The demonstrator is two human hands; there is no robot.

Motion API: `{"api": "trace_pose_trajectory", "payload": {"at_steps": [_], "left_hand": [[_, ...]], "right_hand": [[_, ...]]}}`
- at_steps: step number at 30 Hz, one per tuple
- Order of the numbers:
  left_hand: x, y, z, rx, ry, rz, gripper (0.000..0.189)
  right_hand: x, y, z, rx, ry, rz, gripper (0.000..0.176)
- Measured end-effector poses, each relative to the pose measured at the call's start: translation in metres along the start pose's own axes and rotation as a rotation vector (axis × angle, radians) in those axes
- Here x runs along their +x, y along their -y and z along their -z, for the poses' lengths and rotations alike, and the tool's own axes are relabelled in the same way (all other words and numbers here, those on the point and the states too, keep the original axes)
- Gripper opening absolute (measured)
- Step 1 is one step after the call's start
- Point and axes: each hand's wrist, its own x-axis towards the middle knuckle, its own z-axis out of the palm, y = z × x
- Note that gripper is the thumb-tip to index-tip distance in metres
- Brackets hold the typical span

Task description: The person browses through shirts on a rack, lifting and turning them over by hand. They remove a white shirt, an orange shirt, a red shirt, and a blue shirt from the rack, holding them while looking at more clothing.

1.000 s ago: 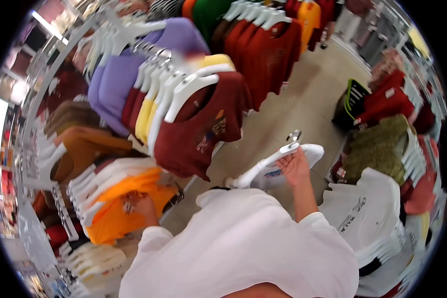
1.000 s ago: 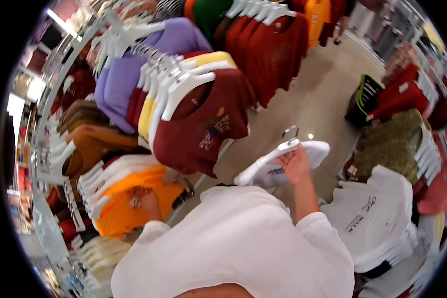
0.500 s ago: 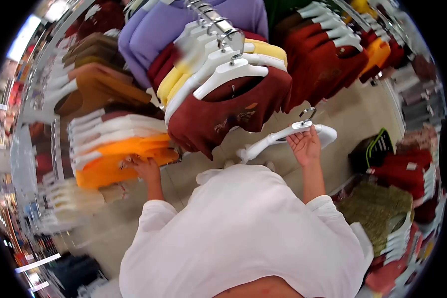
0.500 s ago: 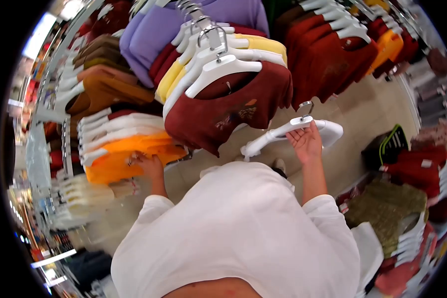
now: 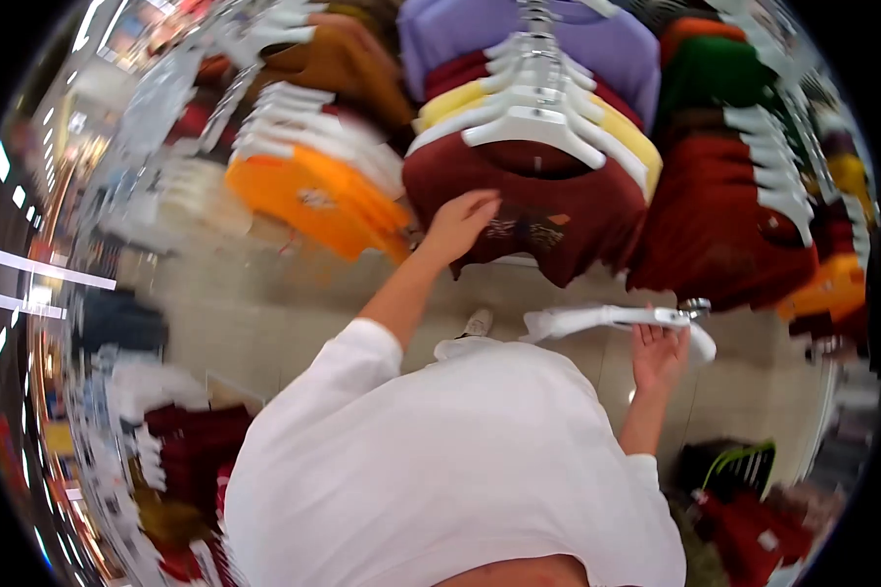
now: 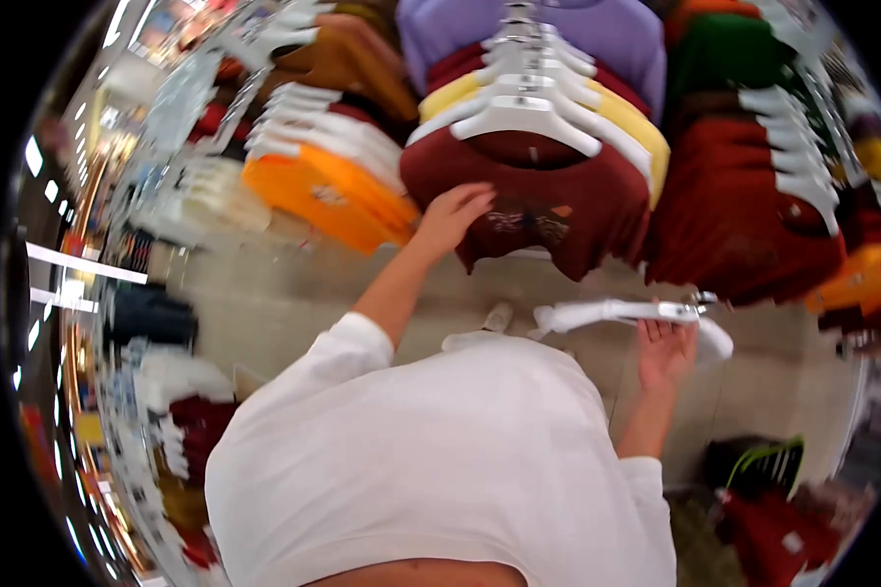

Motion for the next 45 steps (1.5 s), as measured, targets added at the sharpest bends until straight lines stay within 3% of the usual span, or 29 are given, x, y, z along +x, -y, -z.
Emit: {"api": "trace_pose_trajectory", "payload": {"at_steps": [2, 7, 18, 19, 23, 29, 45], "left_hand": [[0.017, -0.05, -0.019, -0.232, -0.008, 0.132, 0.046], [0.038, -0.078, -0.043, -0.783, -0.068, 0.238, 0.042], [0.069, -0.084, -0.057, -1.059, -0.078, 0.141, 0.035], [0.065, -0.087, -0.056, -1.084, -0.075, 0.135, 0.034], [0.045, -0.088, -0.049, -1.183, 0.021, 0.062, 0.034], [-0.018, -0.101, -0.013, -1.132, 0.14, 0.019, 0.038], [-0.177, -0.036, 0.119, -1.001, -0.378, -0.011, 0.046]], "right_hand": [[0.006, 0.009, 0.008, -0.016, -0.01, -0.058, 0.059], [-0.002, 0.032, 0.024, -0.08, 0.078, -0.073, 0.061], [-0.034, 0.07, 0.019, -0.081, 0.064, 0.048, 0.063], [-0.035, 0.075, 0.021, -0.074, 0.167, 0.024, 0.064], [-0.043, 0.076, -0.006, -0.1, 0.062, 0.121, 0.069], [-0.03, 0.074, -0.027, -0.077, 0.077, 0.1, 0.066], [0.041, 0.001, -0.152, -0.252, 0.265, -0.077, 0.064]]}}
